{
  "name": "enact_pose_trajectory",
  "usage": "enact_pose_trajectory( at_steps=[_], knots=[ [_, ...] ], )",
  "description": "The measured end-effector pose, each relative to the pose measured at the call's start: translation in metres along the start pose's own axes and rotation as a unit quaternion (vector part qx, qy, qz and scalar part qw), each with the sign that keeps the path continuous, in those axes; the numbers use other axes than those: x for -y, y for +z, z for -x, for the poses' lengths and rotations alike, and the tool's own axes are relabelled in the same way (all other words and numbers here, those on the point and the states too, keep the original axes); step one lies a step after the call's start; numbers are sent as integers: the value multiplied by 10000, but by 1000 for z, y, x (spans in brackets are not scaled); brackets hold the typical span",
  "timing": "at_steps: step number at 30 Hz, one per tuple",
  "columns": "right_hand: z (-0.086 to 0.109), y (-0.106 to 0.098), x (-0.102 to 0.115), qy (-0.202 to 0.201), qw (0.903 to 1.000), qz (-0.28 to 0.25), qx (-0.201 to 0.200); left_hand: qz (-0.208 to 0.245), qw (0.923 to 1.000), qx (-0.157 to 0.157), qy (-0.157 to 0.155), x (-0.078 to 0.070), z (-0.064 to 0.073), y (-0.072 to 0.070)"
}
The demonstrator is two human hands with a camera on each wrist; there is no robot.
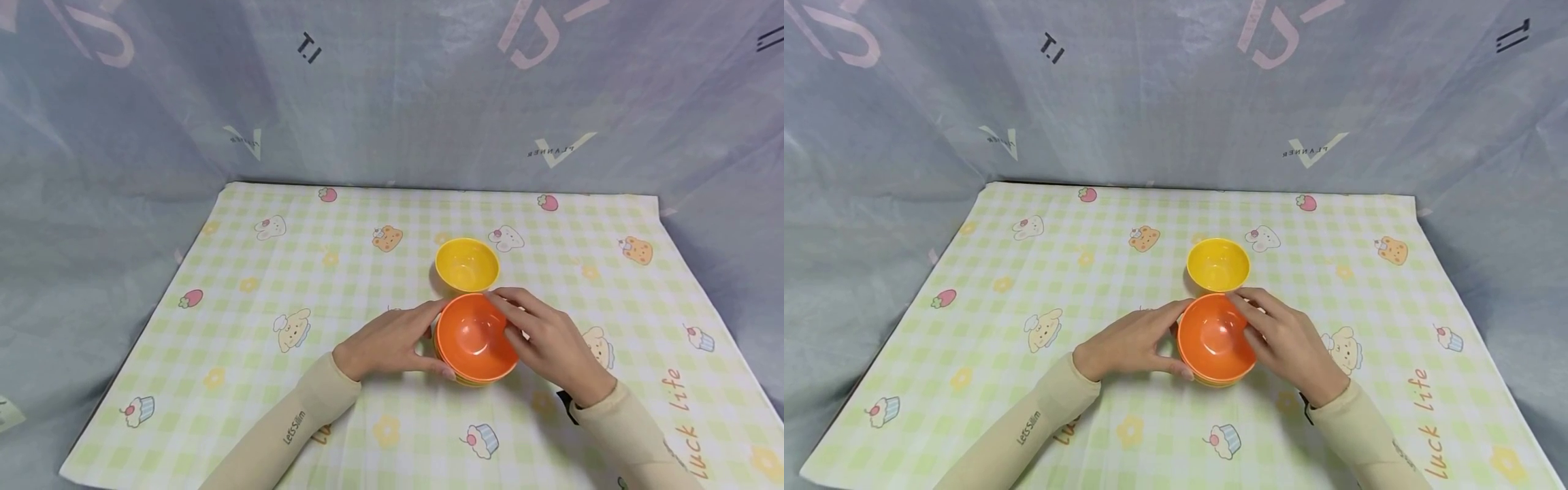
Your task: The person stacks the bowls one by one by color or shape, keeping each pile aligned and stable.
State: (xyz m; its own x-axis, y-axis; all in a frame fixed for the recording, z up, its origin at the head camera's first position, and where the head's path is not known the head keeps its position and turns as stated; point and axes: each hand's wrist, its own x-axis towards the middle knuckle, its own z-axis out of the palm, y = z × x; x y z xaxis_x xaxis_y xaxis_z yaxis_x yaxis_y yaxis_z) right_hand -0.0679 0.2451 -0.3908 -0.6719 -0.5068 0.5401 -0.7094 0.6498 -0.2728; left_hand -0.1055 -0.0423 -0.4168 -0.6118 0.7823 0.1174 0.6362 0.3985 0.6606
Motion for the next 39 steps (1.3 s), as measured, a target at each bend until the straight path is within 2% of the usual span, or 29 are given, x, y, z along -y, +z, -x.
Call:
enact_pose_trajectory(
  at_steps=[6, 15, 23, 29, 33, 36, 39],
  knots=[
    [2, 5, 2, 235, 9997, -16, 90, 19, 10000, 22, 22, 0, -1, 0],
    [2, 5, 3, 298, 9994, -79, 143, -6, 10000, 36, -77, 0, 0, 1],
    [1, 0, 1, 486, 9984, -226, 191, 10, 10000, 1, -16, 0, 1, 2],
    [-3, -16, -1, 844, 9962, -171, -90, 81, 10000, 35, -30, 0, 2, 4],
    [-8, -29, -8, 870, 9952, -196, -403, -10, 10000, -3, 3, 0, 3, 4],
    [-15, -35, -18, 967, 9909, -601, -712, -29, 10000, -6, -14, -1, 3, 3],
    [-22, -37, -32, 1361, 9794, -1199, -888, -33, 10000, -13, -26, -1, 2, 1]
  ],
)
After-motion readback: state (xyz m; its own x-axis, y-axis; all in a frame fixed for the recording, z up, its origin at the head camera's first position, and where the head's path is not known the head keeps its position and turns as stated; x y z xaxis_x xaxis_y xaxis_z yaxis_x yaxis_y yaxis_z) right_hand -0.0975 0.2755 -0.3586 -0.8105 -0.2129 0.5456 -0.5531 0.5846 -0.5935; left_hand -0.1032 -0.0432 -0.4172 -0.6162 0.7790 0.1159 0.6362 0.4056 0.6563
